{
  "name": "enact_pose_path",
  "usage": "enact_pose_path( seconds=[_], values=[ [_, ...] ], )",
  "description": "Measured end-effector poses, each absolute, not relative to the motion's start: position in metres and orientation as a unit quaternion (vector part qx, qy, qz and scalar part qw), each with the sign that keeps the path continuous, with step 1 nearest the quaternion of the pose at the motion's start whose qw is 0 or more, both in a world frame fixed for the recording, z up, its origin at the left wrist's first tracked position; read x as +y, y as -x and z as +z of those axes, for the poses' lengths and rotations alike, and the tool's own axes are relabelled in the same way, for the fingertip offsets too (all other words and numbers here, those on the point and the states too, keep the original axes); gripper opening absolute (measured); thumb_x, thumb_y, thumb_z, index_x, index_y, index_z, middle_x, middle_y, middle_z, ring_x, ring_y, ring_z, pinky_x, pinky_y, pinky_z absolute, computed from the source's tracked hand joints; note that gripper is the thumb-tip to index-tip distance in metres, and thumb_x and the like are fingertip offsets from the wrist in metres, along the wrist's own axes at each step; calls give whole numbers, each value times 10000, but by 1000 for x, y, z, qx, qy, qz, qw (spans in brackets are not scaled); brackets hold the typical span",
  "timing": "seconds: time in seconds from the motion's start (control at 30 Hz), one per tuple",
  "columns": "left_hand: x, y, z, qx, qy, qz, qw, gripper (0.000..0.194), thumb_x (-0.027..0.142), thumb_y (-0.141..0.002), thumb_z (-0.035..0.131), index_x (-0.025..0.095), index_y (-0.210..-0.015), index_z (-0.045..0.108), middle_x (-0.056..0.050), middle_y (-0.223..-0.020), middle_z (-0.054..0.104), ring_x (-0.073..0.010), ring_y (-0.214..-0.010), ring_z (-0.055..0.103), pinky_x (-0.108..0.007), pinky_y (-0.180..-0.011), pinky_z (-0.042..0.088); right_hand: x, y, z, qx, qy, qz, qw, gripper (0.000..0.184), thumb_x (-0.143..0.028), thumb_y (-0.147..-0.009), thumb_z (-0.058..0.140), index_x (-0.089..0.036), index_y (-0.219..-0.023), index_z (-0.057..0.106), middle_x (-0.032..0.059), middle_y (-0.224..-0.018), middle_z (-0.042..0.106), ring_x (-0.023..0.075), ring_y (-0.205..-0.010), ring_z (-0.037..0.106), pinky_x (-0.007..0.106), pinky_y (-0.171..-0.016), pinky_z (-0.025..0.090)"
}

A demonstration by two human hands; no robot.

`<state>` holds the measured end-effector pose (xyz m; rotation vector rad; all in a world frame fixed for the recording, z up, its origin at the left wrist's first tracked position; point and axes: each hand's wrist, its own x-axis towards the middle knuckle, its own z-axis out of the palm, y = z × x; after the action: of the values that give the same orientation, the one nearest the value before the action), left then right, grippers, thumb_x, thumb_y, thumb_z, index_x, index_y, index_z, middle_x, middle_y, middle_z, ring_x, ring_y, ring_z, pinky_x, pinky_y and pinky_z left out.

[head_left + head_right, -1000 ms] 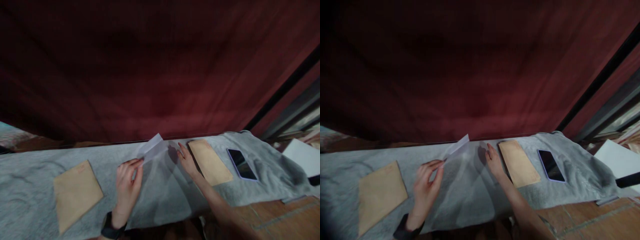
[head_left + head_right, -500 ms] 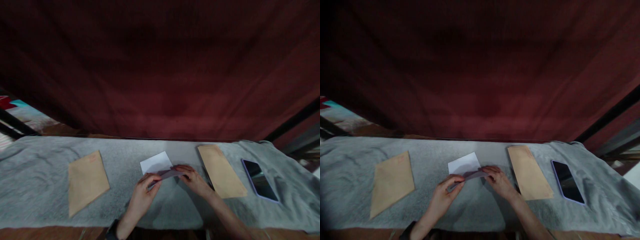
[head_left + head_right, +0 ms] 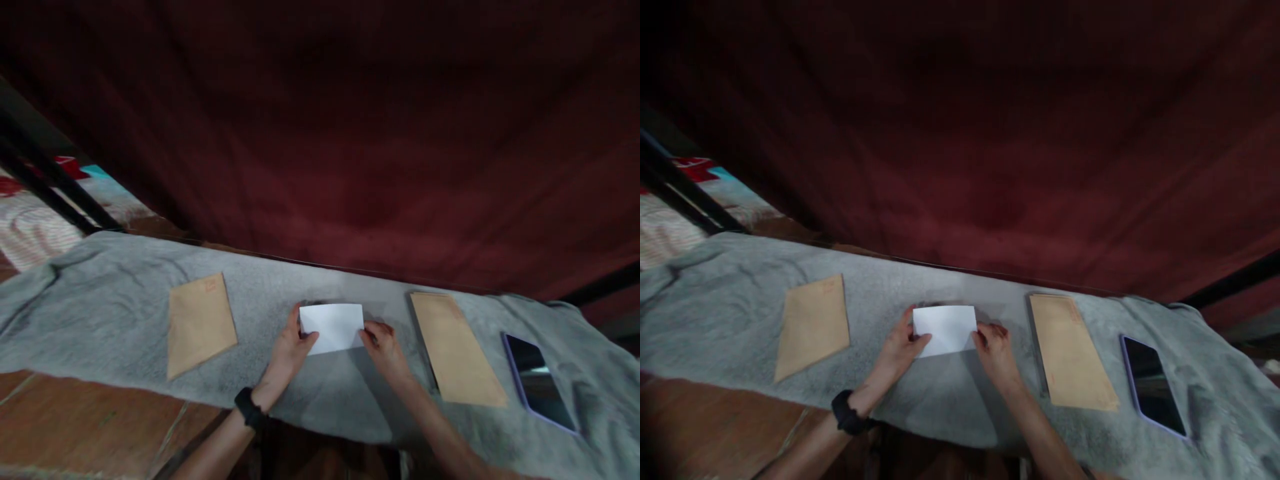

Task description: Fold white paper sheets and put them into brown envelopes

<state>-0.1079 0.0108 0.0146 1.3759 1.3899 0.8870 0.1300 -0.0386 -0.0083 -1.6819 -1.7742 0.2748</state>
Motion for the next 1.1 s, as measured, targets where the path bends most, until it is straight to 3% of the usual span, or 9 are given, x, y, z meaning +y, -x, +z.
enact_pose_path(
  seconds=[0.13, 0.2, 0.33, 0.47, 0.6, 0.73, 0.87, 0.97, 1.1],
  values=[
    [8, 104, 13, 604, -620, 322, 384, 850, 230, -800, 647, 127, -1561, 282, -50, -902, 722, -222, -732, 687, -339, -725, 534, -41, -122, -11, -666, 681, 61, 298, 369, -240, -985, 440, -210, -1316, 601, 46, -899, 752, 231, -873, 679, 403, -953, 451],
    [6, 102, 15, 607, -659, 296, 332, 821, 202, -820, 624, 127, -1562, 281, -101, -1040, 722, -245, -853, 704, -354, -796, 536, -43, -119, -12, -675, 687, 28, 266, 417, -215, -980, 443, -212, -1384, 547, 53, -936, 756, 241, -914, 671, 423, -989, 415],
    [-2, 99, 18, 610, -710, 247, 250, 752, 183, -877, 554, 173, -1570, 263, -169, -1346, 599, -249, -1015, 696, -340, -862, 528, -45, -114, -12, -696, 689, -18, 203, 397, -192, -988, 437, -180, -1365, 559, 104, -1069, 741, 278, -1023, 635, 464, -1030, 349],
    [-9, 99, 22, 611, -748, 196, 170, 659, 199, -927, 496, 191, -1555, 299, -171, -1375, 543, -237, -961, 700, -349, -833, 545, -47, -110, -11, -701, 693, -24, 169, 382, -207, -1007, 401, -188, -1338, 591, 117, -1103, 721, 296, -1047, 605, 480, -1029, 338],
    [-13, 93, 21, 558, -801, 210, 44, 565, 167, -949, 458, 184, -1510, 384, -194, -1492, 463, -320, -1282, 550, -477, -1029, 473, -49, -110, -9, -695, 699, -29, 163, 385, -217, -1004, 405, -199, -1330, 608, 128, -1129, 701, 308, -1081, 583, 516, -1061, 331],
    [-18, 76, 10, 461, -863, 205, 24, 517, 282, -1022, 385, 204, -1533, 366, -134, -1629, 337, -296, -1497, 317, -513, -1170, 347, -47, -105, -6, -704, 677, -12, 215, 413, -220, -1019, 368, -172, -1368, 583, 135, -1357, 618, 303, -1294, 501, 547, -1161, 275],
    [-23, 64, -8, 447, -882, 151, 12, 547, 307, -1021, 360, 168, -1550, 351, -148, -1613, 370, -289, -1511, 297, -552, -1207, 270, -43, -87, -2, -739, 611, 72, 274, 508, -322, -1069, 262, -153, -1518, 427, 111, -1560, 455, 228, -1464, 360, 451, -1193, 335],
    [-23, 64, -19, 434, -891, 135, -6, 603, 210, -990, 338, 182, -1589, 271, -142, -1599, 396, -273, -1507, 308, -563, -1215, 242, -40, -72, -2, -767, 585, 106, 243, 557, -370, -1081, 199, -153, -1583, 300, 88, -1626, 351, 200, -1513, 277, 429, -1228, 299],
    [-19, 71, -23, 437, -888, 139, -18, 650, 171, -978, 310, 120, -1610, 169, -161, -1610, 364, -246, -1515, 288, -505, -1235, 239, -36, -70, -8, -771, 607, 91, 169, 592, -402, -1085, 166, -109, -1588, 268, 103, -1640, 299, 197, -1527, 238, 432, -1259, 225]
  ],
)
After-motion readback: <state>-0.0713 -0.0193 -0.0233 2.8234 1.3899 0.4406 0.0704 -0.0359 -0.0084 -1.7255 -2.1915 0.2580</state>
